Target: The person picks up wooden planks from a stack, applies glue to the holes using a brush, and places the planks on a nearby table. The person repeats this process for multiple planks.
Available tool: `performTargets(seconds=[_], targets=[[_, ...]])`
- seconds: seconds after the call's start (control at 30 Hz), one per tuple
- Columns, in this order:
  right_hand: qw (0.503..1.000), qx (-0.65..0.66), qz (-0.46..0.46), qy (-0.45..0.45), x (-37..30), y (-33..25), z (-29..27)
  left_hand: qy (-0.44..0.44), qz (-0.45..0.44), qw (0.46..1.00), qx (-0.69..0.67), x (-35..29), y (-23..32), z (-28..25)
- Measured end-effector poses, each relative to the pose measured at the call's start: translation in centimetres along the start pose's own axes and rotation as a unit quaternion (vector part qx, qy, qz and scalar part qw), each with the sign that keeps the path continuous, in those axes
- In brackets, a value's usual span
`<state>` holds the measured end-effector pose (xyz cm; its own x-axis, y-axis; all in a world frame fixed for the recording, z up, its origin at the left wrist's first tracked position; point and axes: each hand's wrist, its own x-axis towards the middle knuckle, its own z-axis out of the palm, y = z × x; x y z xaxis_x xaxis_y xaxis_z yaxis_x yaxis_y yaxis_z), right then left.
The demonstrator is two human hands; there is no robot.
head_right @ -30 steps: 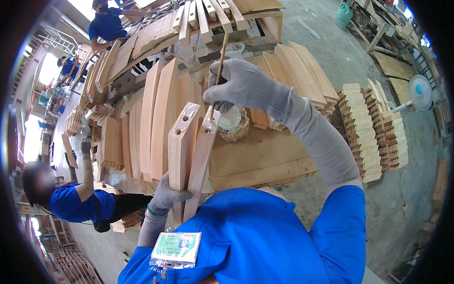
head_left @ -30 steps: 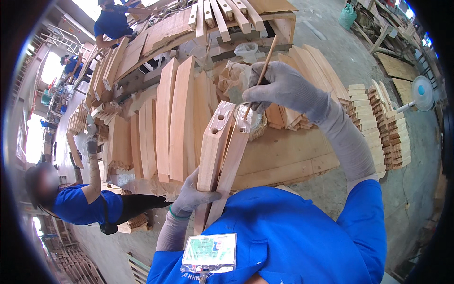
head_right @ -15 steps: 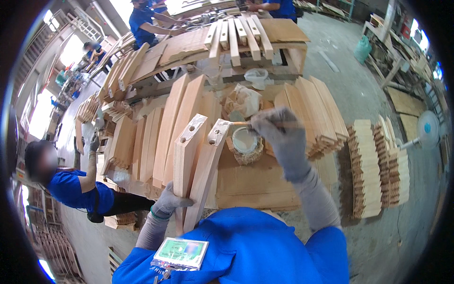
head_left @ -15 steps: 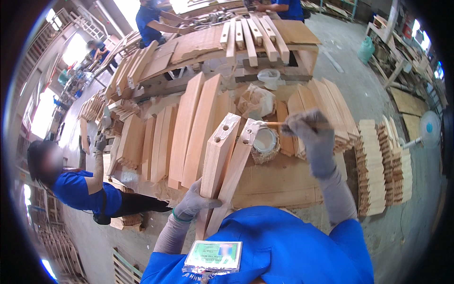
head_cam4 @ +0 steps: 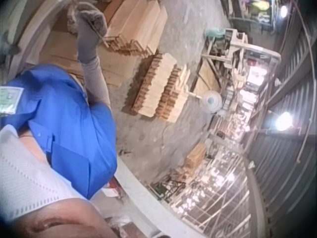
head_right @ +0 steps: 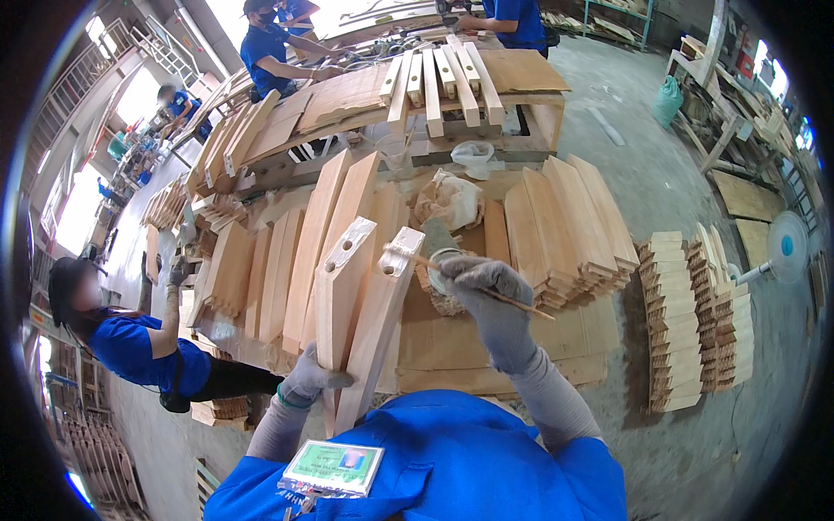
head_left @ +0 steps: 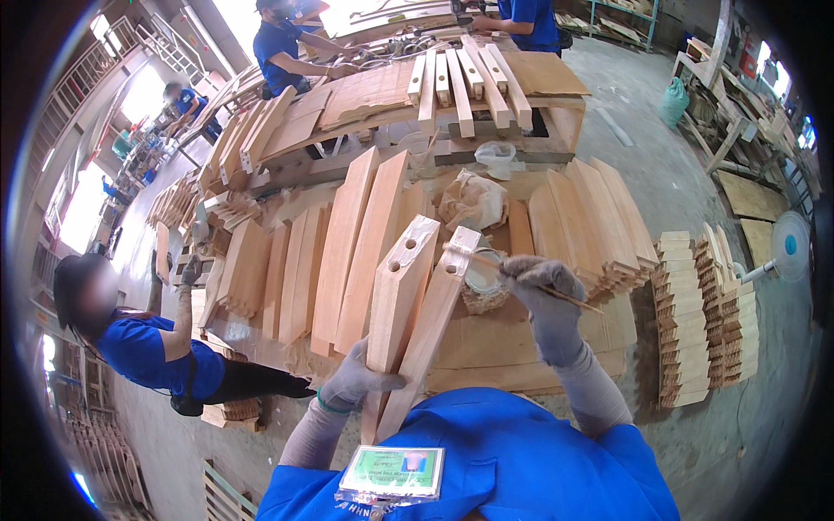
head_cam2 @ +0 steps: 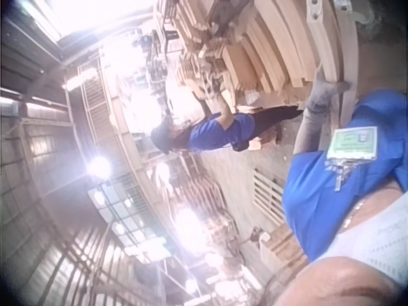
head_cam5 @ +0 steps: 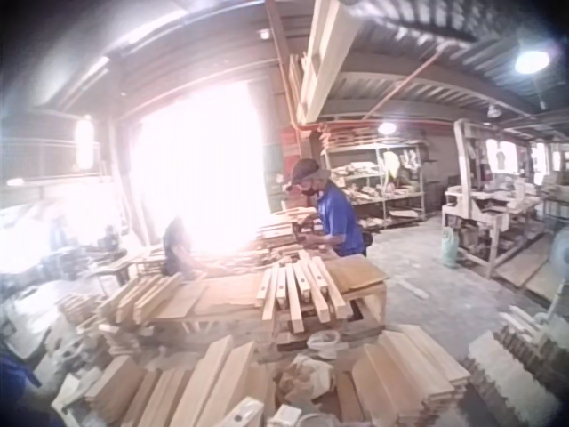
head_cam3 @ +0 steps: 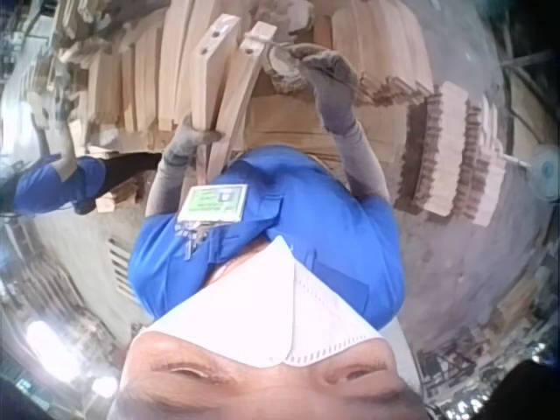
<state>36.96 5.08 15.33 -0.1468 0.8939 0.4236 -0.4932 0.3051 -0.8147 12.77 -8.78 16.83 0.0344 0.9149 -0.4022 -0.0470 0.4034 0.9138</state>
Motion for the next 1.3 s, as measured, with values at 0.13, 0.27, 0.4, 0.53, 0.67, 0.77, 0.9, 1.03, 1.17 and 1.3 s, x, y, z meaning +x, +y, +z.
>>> performTargets(seconds=[0.13, 0.27, 0.4, 0.53, 0.67, 0.77, 0.9, 1.03, 1.17, 1.3], targets=[[0.995, -0.029, 0.054, 0.078, 1.3, -0.4, -0.6, 0.009, 0.003, 1.0, 0.011, -0.3, 0.0, 0.4], [0.996, 0.059, 0.054, 0.046, 0.9, -0.4, -0.5, 0.008, 0.008, 1.0, 0.027, -0.4, -0.2, 0.5], [0.99, 0.09, 0.069, 0.078, 1.1, 0.0, -0.7, -0.003, -0.003, 1.0, 0.019, -0.4, -0.1, 0.5], [0.998, 0.018, 0.019, 0.058, 0.6, 0.3, -1.0, 0.02, -0.008, 1.0, 0.02, -0.2, 0.6, 1.4], [0.98, -0.185, -0.038, 0.067, 0.7, 0.3, -3.4, 0.065, 0.068, 0.994, 0.055, 0.3, 0.8, 0.9], [0.99, 0.076, 0.114, 0.038, -0.4, -0.2, -3.5, 0.137, 0.106, 0.984, 0.051, 1.7, 3.2, 0.8], [0.912, 0.33, 0.221, -0.105, -3.7, 2.2, -4.4, 0.091, 0.254, 0.958, -0.094, 5.2, 8.4, 4.1], [0.945, -0.22, 0.046, -0.236, -5.9, 0.3, -3.8, 0.103, 0.35, 0.91, -0.196, 6.8, 13.1, 9.2], [0.965, -0.197, 0.059, -0.16, -5.1, 0.8, -6.0, 0.073, 0.372, 0.908, -0.178, 11.0, 15.0, 12.9], [0.987, 0.013, 0.154, -0.05, -3.4, 0.4, -8.5, 0.025, 0.332, 0.93, -0.153, 15.9, 16.7, 17.6]])
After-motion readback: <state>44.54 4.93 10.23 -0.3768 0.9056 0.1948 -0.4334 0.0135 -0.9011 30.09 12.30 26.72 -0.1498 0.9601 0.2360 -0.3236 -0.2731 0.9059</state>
